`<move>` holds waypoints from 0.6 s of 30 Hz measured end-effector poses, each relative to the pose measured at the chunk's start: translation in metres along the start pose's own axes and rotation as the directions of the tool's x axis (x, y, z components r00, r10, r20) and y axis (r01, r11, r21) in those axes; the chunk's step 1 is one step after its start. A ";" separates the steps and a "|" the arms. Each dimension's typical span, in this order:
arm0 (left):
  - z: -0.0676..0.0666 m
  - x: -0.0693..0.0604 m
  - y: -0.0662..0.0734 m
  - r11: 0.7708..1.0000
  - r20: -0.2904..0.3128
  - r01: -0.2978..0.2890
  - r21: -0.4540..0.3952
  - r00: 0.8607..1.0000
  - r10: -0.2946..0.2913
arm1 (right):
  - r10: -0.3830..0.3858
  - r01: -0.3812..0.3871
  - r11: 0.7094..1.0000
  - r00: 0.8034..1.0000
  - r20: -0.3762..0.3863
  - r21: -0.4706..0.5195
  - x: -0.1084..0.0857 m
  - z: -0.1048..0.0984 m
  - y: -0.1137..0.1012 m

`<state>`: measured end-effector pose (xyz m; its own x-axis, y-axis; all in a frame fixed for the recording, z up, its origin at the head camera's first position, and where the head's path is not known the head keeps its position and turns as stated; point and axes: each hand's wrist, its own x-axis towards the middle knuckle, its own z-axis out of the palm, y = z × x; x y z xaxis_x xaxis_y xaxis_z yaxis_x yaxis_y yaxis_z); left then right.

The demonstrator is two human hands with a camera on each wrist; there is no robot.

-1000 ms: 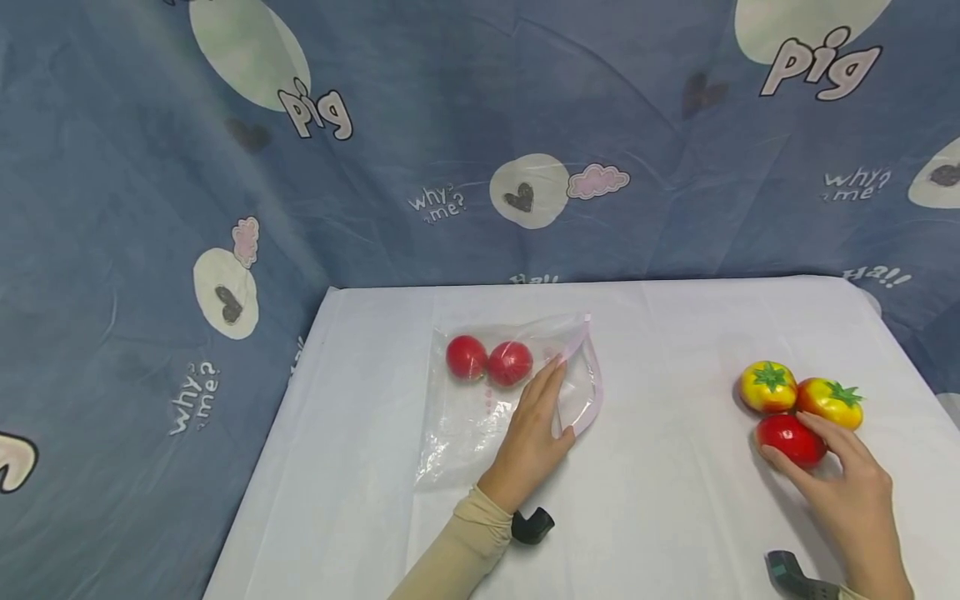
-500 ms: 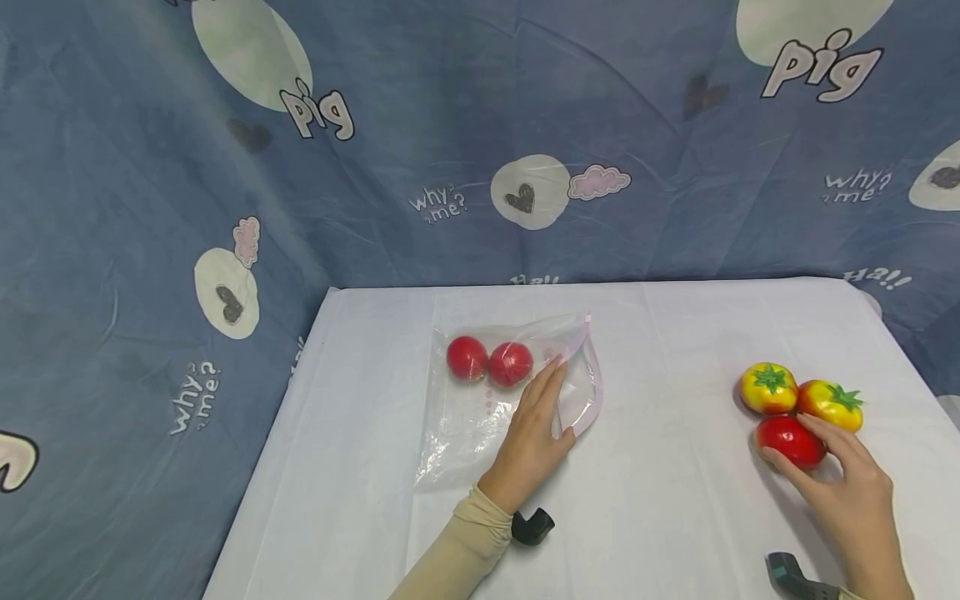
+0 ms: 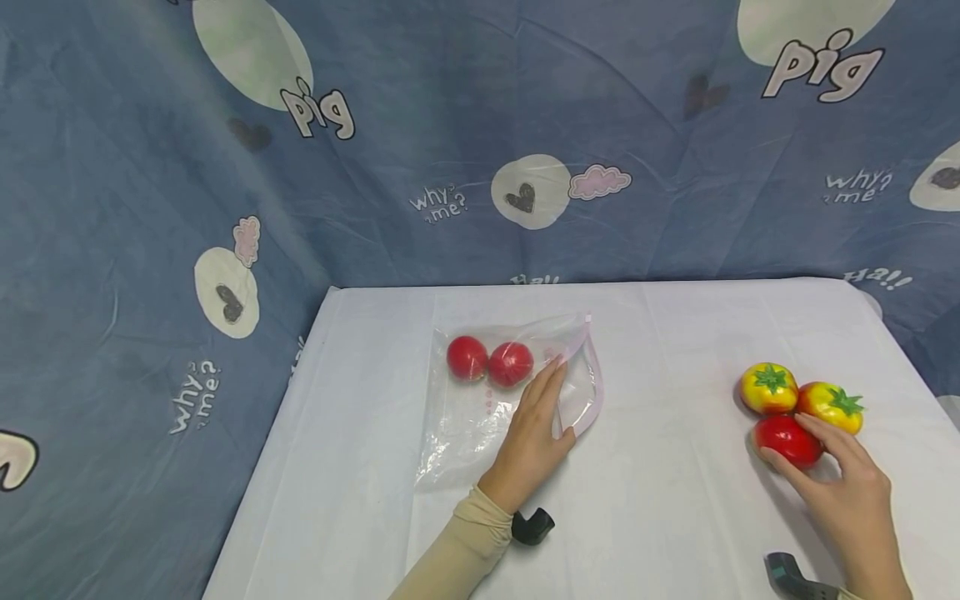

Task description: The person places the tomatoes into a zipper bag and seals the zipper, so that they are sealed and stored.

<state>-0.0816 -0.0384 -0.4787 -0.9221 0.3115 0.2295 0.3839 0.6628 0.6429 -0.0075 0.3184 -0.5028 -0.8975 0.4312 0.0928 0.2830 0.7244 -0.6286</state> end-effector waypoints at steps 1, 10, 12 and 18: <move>0.000 0.000 0.000 1.000 0.000 0.000 0.000 1.000 0.000 | -0.002 0.002 1.000 1.000 0.002 0.003 0.000 0.000 0.000; -0.001 0.000 0.000 1.000 0.006 0.006 -0.007 1.000 -0.006 | -0.028 0.028 1.000 0.999 0.043 0.014 -0.003 0.001 -0.002; -0.001 0.000 0.001 1.000 0.007 0.009 -0.006 1.000 -0.009 | -0.052 0.051 0.998 0.998 0.042 0.019 -0.003 0.001 -0.002; -0.001 0.000 0.001 1.000 0.005 0.003 -0.001 1.000 -0.003 | -0.130 0.130 0.990 0.991 0.007 0.056 -0.004 0.004 -0.004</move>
<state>-0.0813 -0.0386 -0.4777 -0.9229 0.3130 0.2241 0.3812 0.6627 0.6446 -0.0063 0.3110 -0.5039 -0.9290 0.3294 0.1688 0.1445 0.7428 -0.6538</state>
